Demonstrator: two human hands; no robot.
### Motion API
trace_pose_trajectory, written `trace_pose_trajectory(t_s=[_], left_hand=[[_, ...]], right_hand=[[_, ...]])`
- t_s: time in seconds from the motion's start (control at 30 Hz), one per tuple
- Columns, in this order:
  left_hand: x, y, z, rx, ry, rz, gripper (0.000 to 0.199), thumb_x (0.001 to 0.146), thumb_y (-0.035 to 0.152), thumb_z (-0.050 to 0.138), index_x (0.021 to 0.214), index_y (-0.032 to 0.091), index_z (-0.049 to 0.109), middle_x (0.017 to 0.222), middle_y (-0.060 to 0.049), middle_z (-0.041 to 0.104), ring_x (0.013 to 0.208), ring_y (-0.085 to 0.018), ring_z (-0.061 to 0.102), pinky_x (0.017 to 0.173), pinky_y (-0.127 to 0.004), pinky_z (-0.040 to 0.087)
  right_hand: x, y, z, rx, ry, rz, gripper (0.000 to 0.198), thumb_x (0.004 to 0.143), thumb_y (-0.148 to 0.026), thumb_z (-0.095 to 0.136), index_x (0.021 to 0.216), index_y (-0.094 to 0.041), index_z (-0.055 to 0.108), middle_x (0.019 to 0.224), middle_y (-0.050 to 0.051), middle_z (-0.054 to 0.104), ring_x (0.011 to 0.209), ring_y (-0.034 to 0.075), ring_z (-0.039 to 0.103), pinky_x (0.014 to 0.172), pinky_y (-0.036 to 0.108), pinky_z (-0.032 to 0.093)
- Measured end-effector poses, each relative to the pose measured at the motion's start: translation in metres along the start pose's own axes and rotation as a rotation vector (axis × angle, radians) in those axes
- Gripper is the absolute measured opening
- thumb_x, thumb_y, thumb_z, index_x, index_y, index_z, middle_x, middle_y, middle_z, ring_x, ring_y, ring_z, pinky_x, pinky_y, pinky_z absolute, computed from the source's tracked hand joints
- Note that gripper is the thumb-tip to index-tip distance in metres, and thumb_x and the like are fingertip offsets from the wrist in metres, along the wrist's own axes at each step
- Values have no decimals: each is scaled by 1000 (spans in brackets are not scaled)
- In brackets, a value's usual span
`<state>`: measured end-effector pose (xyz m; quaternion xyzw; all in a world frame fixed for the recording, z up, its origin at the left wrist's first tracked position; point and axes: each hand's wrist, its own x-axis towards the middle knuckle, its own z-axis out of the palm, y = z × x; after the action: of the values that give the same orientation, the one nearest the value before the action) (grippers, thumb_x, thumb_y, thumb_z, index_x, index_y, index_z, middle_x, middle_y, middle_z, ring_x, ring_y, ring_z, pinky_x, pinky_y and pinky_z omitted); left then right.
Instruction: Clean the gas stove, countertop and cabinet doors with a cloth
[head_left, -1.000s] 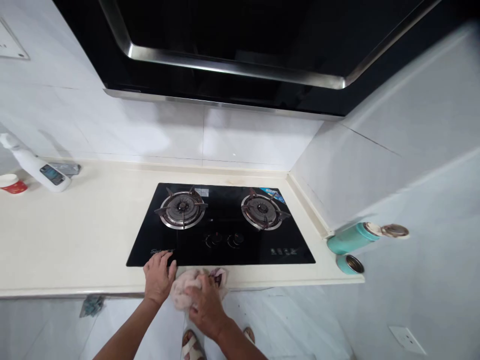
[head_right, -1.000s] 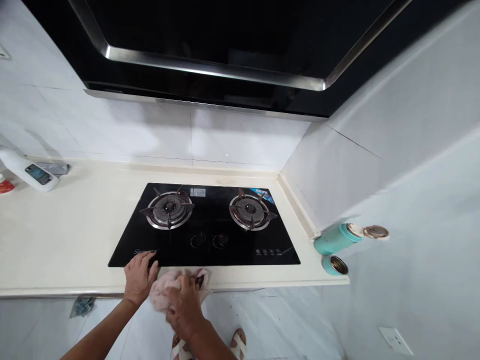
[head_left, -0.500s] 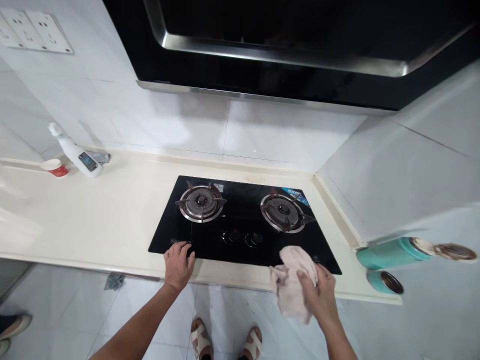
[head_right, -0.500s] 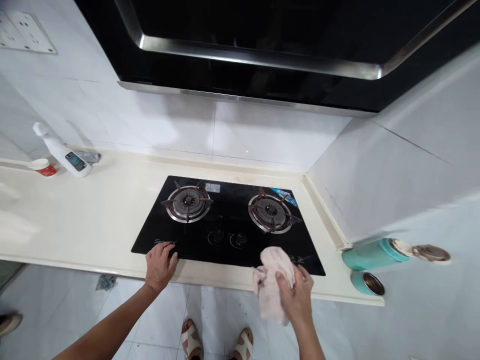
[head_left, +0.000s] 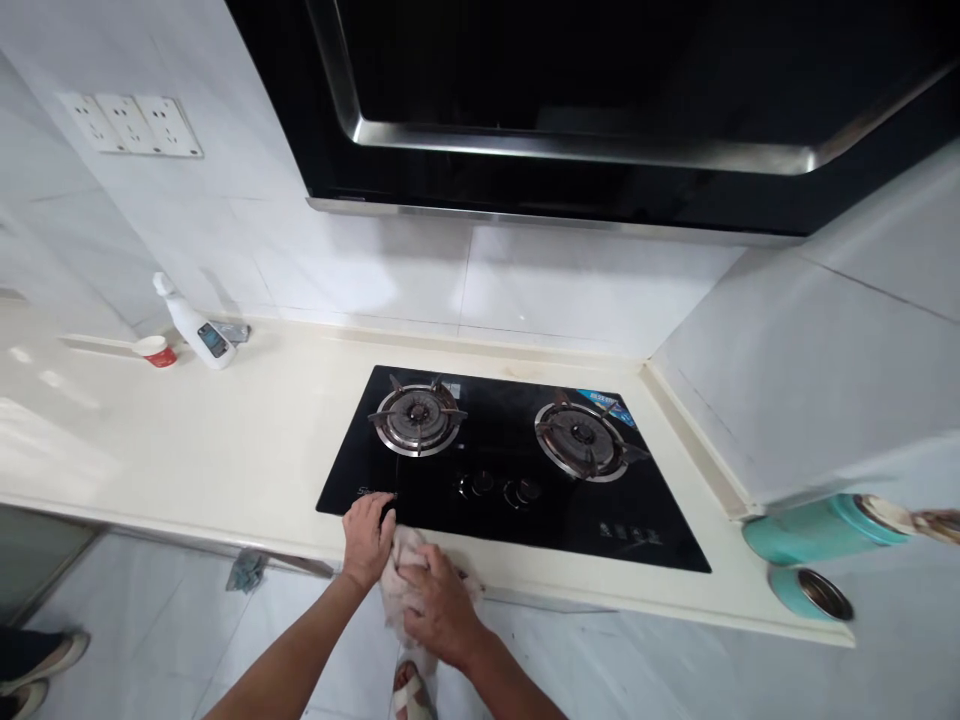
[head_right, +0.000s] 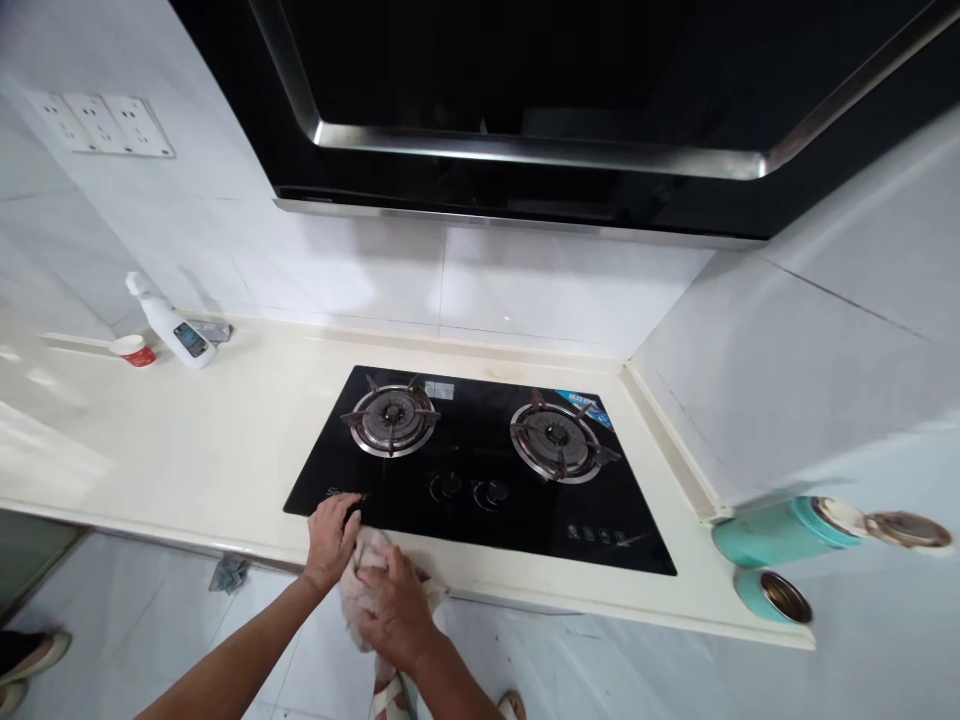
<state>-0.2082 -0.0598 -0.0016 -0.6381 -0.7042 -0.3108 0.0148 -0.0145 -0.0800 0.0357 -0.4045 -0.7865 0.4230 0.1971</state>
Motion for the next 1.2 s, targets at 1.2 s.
trace_pose_trajectory(t_s=[1.2], left_hand=[[8, -84, -51, 340, 21, -411, 30, 95, 36, 49, 109, 23, 73, 117, -10, 67, 111, -30, 54, 86, -42, 39]], right_hand=[[27, 140, -209, -307, 827, 474, 72, 80, -70, 46, 126, -17, 61, 130, 14, 56, 122, 30, 54, 104, 39, 44]])
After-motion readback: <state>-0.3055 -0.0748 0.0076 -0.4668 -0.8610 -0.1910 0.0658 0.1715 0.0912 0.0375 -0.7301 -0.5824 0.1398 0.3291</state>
